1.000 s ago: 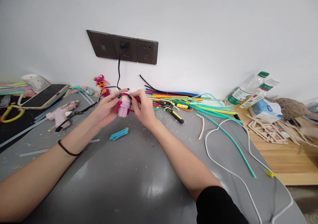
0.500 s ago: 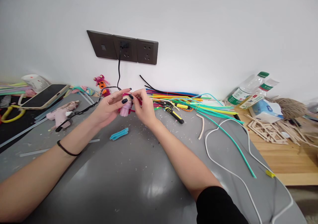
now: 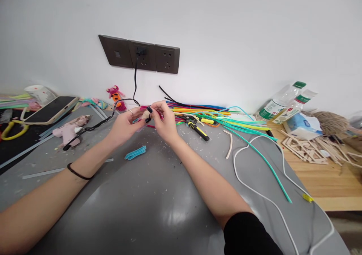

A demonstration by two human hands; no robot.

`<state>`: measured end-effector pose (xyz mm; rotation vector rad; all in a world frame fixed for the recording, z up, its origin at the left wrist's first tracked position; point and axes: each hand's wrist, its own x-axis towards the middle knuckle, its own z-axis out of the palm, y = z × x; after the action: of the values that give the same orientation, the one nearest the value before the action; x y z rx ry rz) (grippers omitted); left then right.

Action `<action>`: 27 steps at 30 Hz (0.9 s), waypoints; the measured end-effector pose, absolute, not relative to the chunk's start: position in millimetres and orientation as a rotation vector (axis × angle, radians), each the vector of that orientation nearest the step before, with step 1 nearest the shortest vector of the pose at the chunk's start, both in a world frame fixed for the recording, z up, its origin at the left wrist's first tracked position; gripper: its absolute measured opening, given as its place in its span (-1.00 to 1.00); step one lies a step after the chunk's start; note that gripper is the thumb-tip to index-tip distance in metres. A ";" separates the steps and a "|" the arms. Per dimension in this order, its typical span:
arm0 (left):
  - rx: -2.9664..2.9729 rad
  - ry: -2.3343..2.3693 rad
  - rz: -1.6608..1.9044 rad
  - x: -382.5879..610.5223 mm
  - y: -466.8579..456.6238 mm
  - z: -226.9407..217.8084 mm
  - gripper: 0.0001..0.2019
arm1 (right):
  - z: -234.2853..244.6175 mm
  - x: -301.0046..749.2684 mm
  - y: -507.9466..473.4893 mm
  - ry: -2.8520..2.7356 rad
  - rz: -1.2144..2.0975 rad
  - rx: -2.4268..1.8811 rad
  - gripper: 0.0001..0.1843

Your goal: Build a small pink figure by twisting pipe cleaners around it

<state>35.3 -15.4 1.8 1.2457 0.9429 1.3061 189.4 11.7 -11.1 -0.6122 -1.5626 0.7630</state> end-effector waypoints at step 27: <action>1.103 0.706 1.441 34.4 -14.9 4.3 -0.57 | -10.3 192.3 9.7 -1.716 0.538 -0.621 -0.95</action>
<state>34.4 -14.9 4.3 1.1025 0.7062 1.4406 192.3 9.7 -10.3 -0.6210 -1.7156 0.5375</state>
